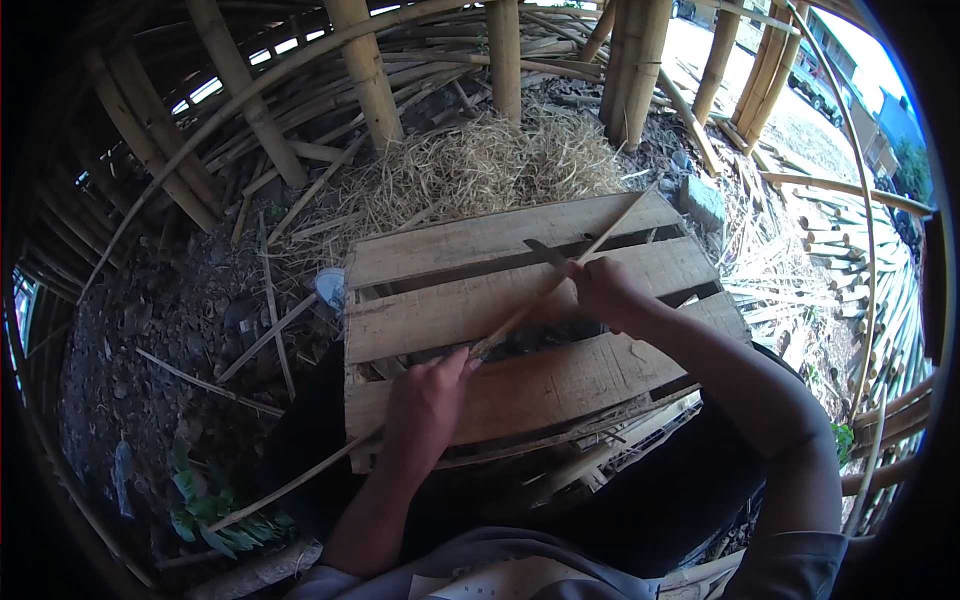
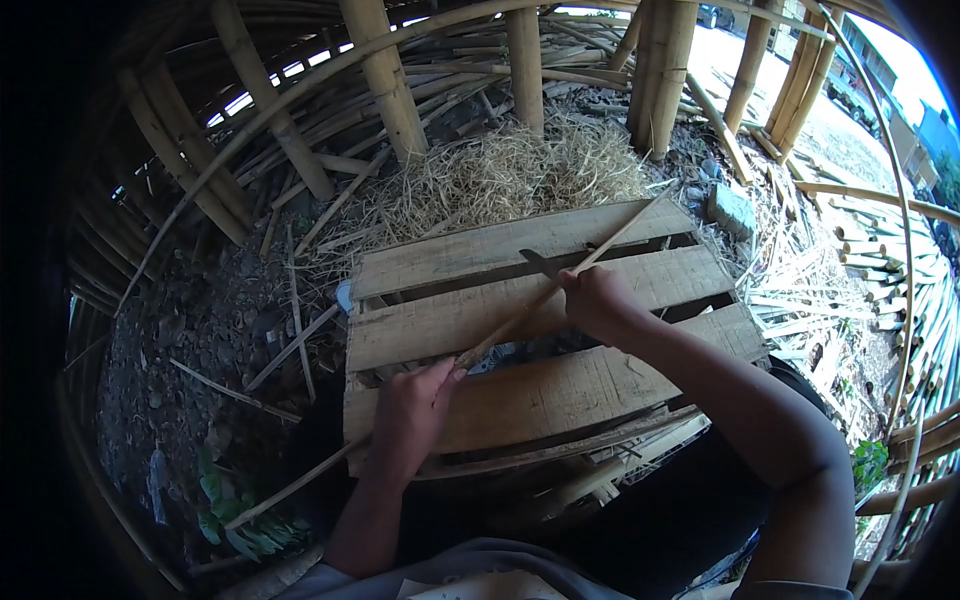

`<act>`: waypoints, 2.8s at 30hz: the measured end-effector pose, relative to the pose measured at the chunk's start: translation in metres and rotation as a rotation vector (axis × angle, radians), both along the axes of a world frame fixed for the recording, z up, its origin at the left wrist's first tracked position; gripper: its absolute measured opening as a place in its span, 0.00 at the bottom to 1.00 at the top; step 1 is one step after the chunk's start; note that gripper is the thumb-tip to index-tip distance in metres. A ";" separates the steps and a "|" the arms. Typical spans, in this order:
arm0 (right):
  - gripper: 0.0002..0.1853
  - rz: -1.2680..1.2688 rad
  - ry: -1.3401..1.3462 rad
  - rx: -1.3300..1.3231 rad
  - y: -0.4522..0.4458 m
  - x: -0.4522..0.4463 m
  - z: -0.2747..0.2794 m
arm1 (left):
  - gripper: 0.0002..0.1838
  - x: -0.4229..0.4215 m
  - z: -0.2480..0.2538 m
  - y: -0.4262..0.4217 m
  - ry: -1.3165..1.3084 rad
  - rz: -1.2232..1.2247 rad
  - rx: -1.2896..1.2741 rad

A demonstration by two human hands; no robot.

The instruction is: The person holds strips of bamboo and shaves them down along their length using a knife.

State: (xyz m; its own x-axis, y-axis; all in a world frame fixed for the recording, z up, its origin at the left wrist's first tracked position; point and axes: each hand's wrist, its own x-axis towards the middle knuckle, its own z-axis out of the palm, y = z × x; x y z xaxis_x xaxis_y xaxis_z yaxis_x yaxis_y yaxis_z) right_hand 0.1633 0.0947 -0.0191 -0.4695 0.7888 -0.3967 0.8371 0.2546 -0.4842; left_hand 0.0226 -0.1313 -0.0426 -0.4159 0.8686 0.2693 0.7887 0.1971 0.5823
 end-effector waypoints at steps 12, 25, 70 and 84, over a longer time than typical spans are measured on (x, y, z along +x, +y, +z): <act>0.32 0.096 0.102 0.004 -0.018 0.000 0.003 | 0.10 -0.002 -0.001 0.001 0.021 -0.011 -0.020; 0.33 0.133 0.109 -0.077 -0.054 -0.012 0.006 | 0.11 -0.001 0.000 0.001 0.035 -0.019 0.006; 0.23 -0.261 0.664 -0.482 -0.012 0.001 0.021 | 0.10 0.001 0.002 0.000 0.011 0.026 -0.025; 0.22 -0.319 0.613 -0.402 -0.009 -0.003 0.011 | 0.10 -0.001 -0.001 0.001 0.044 0.019 -0.082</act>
State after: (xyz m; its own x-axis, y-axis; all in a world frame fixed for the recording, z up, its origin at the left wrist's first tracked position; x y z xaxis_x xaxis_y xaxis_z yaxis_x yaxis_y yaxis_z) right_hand 0.1598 0.0853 -0.0080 -0.4714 0.7736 -0.4235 0.3952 -0.2440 -0.8856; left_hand 0.0219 -0.1299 -0.0433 -0.4216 0.8806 0.2161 0.8090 0.2578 0.5282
